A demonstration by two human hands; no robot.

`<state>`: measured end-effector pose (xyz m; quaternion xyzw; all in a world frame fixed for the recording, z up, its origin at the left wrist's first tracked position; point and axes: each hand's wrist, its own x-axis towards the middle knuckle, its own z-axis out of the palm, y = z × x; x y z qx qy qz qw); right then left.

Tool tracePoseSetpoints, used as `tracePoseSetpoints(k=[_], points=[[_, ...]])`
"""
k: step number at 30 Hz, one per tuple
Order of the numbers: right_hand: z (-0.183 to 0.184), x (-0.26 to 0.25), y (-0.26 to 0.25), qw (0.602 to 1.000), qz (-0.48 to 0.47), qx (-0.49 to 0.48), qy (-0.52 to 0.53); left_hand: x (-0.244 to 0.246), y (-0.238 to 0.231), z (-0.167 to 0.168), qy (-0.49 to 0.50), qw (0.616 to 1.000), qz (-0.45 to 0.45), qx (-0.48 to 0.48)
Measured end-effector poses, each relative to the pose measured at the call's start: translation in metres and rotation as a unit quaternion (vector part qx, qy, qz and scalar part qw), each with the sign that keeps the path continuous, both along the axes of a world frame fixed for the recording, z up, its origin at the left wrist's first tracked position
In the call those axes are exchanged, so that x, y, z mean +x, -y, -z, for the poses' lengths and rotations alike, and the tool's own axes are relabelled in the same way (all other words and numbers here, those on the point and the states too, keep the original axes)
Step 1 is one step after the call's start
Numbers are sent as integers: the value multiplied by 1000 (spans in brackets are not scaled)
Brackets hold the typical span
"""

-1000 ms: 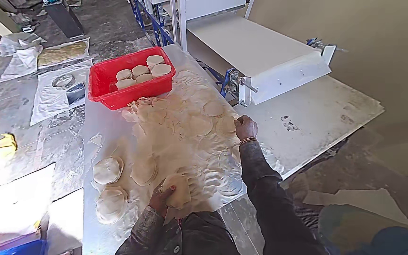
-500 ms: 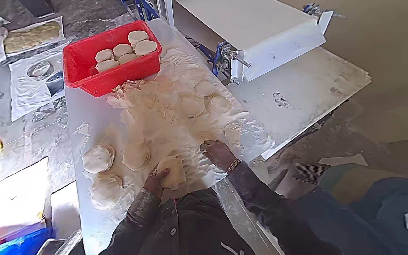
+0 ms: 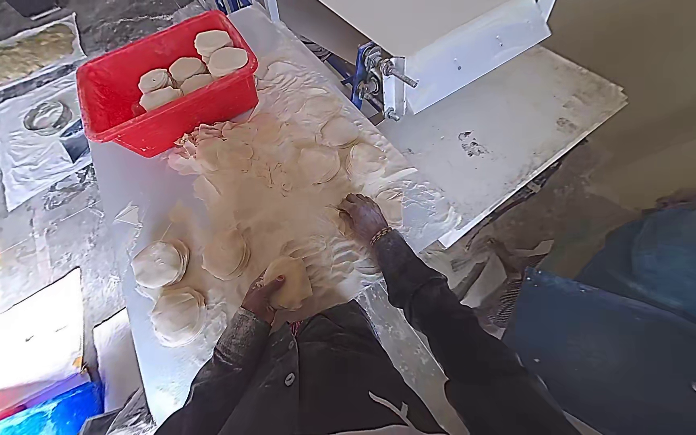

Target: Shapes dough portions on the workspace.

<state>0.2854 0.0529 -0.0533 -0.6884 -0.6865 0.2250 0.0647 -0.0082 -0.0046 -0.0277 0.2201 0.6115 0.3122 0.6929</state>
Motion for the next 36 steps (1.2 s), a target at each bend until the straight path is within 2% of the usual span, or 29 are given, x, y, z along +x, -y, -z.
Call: tracePoseSetpoints(k=[2, 4, 6, 10, 17, 20, 23, 26, 29, 30, 32, 33, 36], points=[[-7, 3, -1, 999, 38, -13, -35, -3, -1, 1, -3, 1000, -7, 3], [-12, 11, 3, 985, 115, -14, -126, -6, -1, 3, -2, 1000, -13, 9], [-11, 22, 11, 959, 188, -27, -209, -9, 0, 5, 1, 1000, -16, 9], [2, 38, 28, 905, 291, -33, -308, -8, -1, 7, 3, 1000, -5, 2], [-5, 33, 39, 838, 354, -14, -414, 1, -3, 2, 6, 1000, 26, 4], [-12, 28, 41, 803, 370, -9, -468, 3, -2, -2, 52, 998, 35, 28], [-8, 26, 44, 781, 407, 38, -471, 2, -3, 5, 88, 995, 26, 35], [-17, 26, 52, 796, 369, 118, -466, -1, -5, 17, 62, 998, 21, 18], [-26, 24, 57, 795, 259, 207, -508, -3, -4, 22, 46, 999, 21, 11], [-27, 25, 57, 816, 235, 209, -485, -3, -4, 23, 49, 998, 23, 15], [-32, 26, 55, 897, 227, 190, -329, 0, -4, 21, 58, 998, 27, 25], [-35, 22, 54, 917, 225, 178, -276, 1, -5, 19, 57, 998, 28, 28], [-42, 7, 55, 908, 197, 206, -306, 1, -5, 17, 60, 997, 34, 30]])
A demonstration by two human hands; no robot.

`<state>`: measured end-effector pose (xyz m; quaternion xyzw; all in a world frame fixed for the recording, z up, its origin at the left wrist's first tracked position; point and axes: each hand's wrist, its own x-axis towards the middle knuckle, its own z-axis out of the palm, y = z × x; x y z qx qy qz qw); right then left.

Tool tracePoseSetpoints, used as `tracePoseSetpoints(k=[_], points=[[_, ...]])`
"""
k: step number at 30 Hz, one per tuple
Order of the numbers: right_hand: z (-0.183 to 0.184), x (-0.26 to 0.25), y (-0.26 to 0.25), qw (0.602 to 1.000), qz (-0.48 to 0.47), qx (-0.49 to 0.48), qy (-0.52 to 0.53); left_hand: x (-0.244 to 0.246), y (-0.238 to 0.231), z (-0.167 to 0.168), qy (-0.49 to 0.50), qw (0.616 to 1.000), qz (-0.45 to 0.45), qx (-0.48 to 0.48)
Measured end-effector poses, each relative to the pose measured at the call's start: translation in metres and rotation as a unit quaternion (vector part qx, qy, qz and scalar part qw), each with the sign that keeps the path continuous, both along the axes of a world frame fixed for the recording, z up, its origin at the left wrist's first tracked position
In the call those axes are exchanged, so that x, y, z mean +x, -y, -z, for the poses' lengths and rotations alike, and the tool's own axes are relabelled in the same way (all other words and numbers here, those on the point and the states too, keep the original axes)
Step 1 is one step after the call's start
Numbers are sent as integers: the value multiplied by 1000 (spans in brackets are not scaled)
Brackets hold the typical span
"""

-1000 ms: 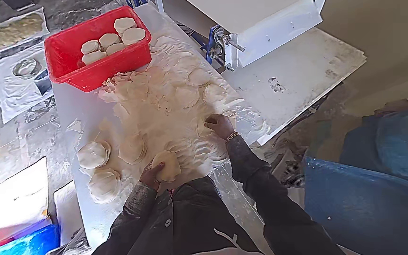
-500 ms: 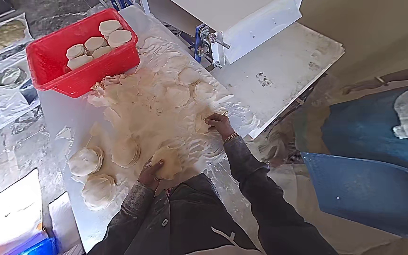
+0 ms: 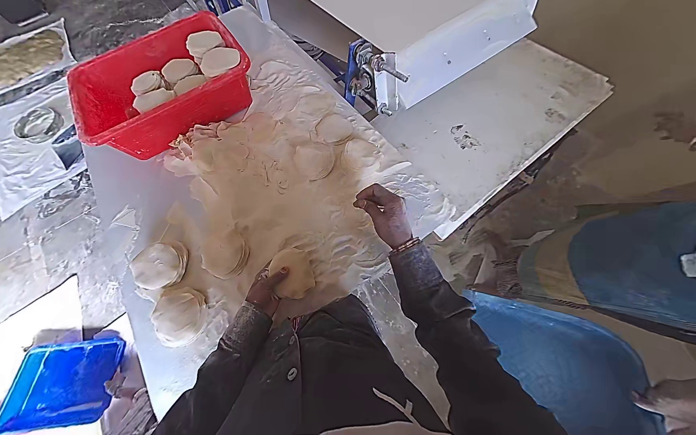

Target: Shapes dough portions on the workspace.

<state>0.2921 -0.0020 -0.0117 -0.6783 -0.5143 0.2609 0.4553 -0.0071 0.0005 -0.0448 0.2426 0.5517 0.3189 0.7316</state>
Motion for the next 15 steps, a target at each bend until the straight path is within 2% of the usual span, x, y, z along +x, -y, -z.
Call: tracePoseSetpoints(k=[2, 4, 8, 11, 15], points=[[-6, -9, -1, 999, -17, 19, -41, -1, -1, 4, 1, 1000, 1, 2], [-8, -13, -2, 1000, -17, 6, -21, -4, -2, 9, -1, 1000, 0, 1], [-5, 3, 4, 991, 79, -81, 66, -7, 0, 9, -18, 999, -26, -5], [-4, 21, 17, 958, 178, -202, 99, -12, 4, 5, -25, 998, -60, -10], [9, 29, 25, 942, 191, -257, 96, -15, 6, 2, -10, 997, -81, 0]])
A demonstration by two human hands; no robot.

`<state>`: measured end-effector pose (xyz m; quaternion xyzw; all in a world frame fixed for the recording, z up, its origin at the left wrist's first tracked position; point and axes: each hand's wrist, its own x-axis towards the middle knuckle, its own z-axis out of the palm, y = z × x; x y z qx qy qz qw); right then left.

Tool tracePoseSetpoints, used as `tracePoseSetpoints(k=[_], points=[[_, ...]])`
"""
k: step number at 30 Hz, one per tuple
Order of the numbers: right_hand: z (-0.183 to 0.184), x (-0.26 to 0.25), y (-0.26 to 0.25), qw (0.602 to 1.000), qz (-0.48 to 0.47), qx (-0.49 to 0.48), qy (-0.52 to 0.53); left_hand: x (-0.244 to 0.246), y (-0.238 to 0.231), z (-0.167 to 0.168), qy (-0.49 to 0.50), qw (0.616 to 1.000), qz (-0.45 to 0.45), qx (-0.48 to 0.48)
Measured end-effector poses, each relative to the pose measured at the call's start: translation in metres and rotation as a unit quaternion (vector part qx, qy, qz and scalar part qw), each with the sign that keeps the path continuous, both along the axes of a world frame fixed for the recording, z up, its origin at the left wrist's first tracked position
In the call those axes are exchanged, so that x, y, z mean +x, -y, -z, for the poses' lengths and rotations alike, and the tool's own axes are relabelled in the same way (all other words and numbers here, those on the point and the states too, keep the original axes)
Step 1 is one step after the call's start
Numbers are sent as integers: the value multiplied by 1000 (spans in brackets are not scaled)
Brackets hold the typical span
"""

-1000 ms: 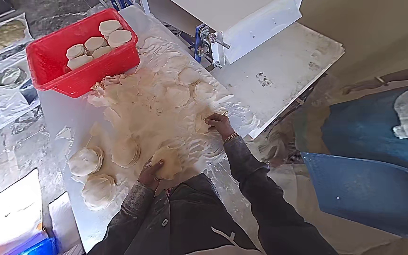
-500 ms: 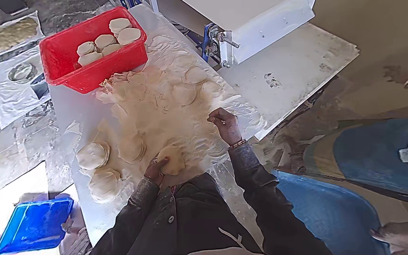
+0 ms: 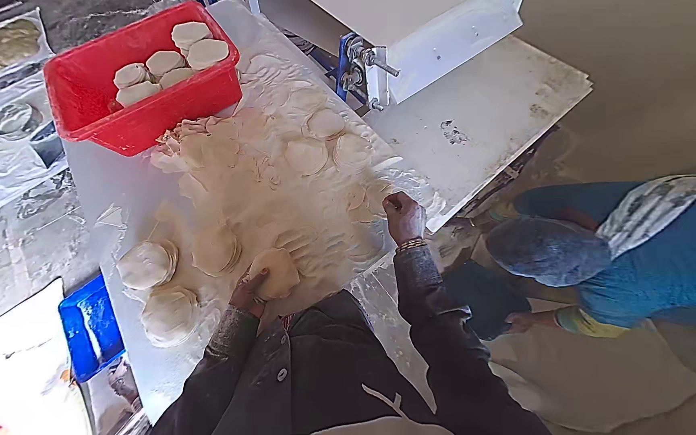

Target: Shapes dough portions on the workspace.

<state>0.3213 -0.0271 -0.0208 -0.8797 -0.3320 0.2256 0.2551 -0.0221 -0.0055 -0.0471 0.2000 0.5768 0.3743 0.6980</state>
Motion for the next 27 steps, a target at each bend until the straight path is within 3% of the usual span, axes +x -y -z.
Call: tracePoseSetpoints(k=[6, 9, 17, 20, 22, 24, 27], points=[[7, -20, -35, 995, -28, -92, -3, 16, -2, -4, 37, 993, 110, 27], [11, -25, -56, 991, -36, -128, -4, 19, -5, 7, 12, 993, 118, 9], [-23, -39, -53, 992, -93, 60, -62, 12, -2, 16, -1, 997, 81, -9], [-39, -71, -51, 953, -175, 173, -176, 10, -2, 12, 0, 996, 94, -7], [-47, -104, -50, 897, -221, 245, -293, 4, -6, 12, 18, 995, 98, 4], [-53, -128, -42, 846, -263, 250, -391, 5, -8, 16, 41, 994, 96, 9], [-43, -149, -32, 804, -309, 213, -461, 10, -7, 22, 65, 993, 97, 18]])
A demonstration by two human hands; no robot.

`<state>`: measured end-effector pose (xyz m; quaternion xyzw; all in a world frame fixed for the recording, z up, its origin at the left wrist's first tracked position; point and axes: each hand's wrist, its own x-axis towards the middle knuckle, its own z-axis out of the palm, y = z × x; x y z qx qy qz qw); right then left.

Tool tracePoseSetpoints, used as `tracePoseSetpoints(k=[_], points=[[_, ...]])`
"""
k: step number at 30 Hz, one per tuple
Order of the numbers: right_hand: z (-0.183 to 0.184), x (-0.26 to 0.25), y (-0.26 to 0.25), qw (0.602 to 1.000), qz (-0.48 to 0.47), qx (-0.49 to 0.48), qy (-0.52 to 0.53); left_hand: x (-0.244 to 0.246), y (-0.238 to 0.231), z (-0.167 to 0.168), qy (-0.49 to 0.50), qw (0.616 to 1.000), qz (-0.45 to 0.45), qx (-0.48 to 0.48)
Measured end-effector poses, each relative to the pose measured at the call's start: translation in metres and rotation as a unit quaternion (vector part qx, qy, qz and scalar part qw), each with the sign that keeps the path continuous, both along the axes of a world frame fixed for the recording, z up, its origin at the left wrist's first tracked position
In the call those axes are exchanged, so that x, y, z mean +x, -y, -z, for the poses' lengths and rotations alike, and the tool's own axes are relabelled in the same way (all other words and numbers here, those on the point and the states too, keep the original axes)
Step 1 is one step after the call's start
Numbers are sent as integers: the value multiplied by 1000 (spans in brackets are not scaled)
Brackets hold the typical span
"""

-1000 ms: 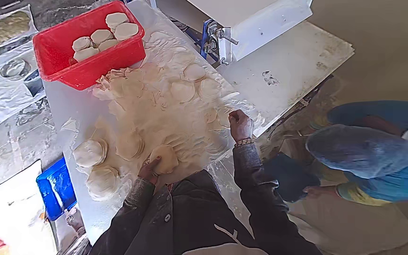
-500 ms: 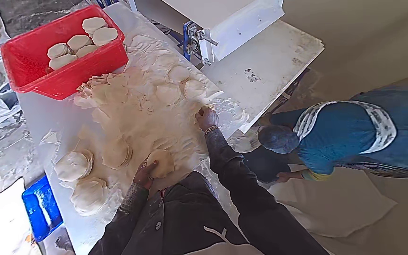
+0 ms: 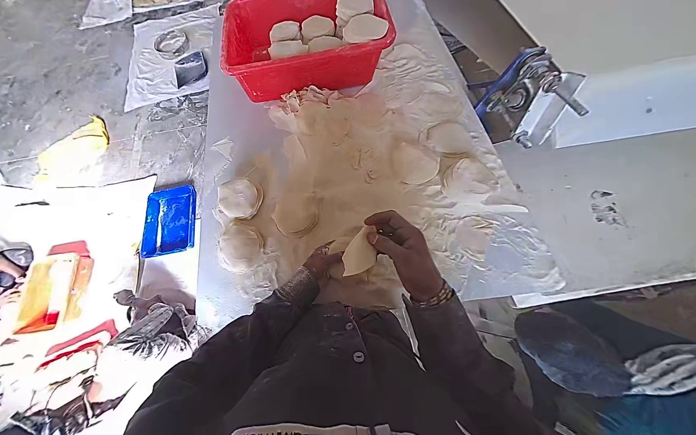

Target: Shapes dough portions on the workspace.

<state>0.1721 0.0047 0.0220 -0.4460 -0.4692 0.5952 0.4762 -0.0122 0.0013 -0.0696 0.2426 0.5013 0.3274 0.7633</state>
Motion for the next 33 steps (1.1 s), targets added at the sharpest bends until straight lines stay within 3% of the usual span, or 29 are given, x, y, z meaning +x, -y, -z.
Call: tracePoseSetpoints(k=[4, 8, 10, 12, 13, 15, 17, 20, 22, 26, 28, 30, 33], points=[[19, -22, -6, 993, -85, -78, 28, -5, 1, 0, 17, 1000, -16, 3], [-1, -36, -2, 992, -103, -79, -9, -3, 3, -1, 39, 997, -61, -8], [-14, -36, 2, 992, -104, -47, -53, -7, 3, 0, 5, 999, -41, -1], [-17, -31, 7, 992, -105, -21, -60, -11, -4, -31, -99, 994, 21, -41], [-12, -28, 10, 994, -100, -15, -39, -12, -5, -37, -121, 991, 33, -42], [14, -20, 16, 995, -74, -27, 53, -22, 2, 7, -18, 996, 39, 83], [46, -11, 22, 985, -43, -62, 154, -13, 3, 13, 50, 997, -11, 52], [70, 1, 30, 976, -1, -79, 204, -7, -2, 0, 40, 998, -33, -46], [72, 3, 32, 975, 7, -67, 214, -8, -4, -1, 40, 997, -19, -62], [71, 4, 29, 956, 5, -45, 290, -6, -4, 2, -23, 995, 76, 61], [61, 3, 24, 945, 14, -2, 328, -11, -5, -6, -89, 981, 136, 110], [25, -3, 12, 967, 48, 46, 247, -18, -6, -17, -114, 970, 160, 142], [-100, -27, 5, 976, 83, 201, 14, -21, -1, -7, -109, 966, 140, 185]])
